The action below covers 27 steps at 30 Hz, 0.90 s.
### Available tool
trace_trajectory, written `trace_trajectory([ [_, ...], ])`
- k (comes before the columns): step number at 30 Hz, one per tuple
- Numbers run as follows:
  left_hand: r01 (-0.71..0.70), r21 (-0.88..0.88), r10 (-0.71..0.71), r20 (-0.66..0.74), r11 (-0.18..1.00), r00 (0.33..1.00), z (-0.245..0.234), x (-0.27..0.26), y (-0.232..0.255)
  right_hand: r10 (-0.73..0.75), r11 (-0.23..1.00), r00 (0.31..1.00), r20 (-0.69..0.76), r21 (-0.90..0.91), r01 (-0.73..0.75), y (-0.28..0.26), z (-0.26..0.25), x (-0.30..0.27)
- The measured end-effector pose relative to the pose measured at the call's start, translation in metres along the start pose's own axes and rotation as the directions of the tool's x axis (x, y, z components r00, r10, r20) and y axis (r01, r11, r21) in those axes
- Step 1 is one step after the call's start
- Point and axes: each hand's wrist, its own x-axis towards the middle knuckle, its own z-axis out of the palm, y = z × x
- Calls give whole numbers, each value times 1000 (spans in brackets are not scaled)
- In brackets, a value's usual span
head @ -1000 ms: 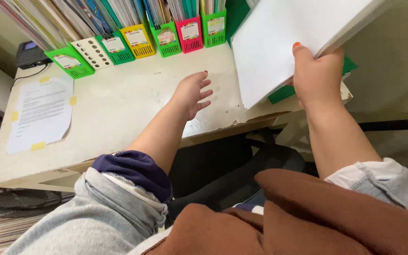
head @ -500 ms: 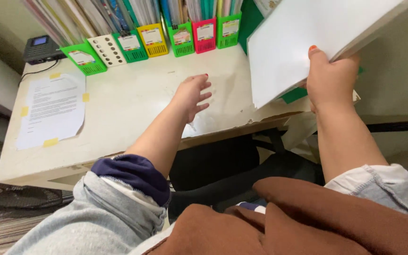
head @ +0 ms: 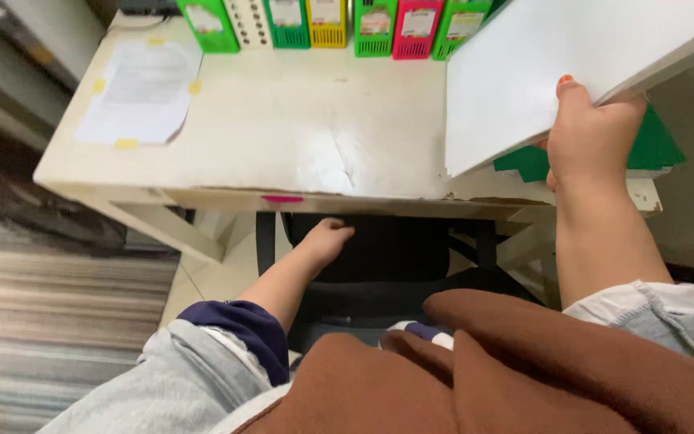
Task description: Sorting through files in a holder and putting away various office supplies like a ruler, markers, and a calendar on a desk.
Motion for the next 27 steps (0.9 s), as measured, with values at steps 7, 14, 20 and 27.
trace_trajectory([
  [7,174,516,-144,-98,838,985,12,-43,-50,-258,949,954,149,222,222,15,-13,19],
  [14,226,908,-445,-49,353,894,8,-101,10,-21,1000,986,163,13,20,-7,-34,9],
  [20,229,920,-451,-66,318,890,-19,-102,-6,-193,969,968,160,184,163,16,-24,31],
  [27,229,929,-468,-70,292,881,-50,-97,-53,-31,998,991,134,-48,38,-15,2,-2],
])
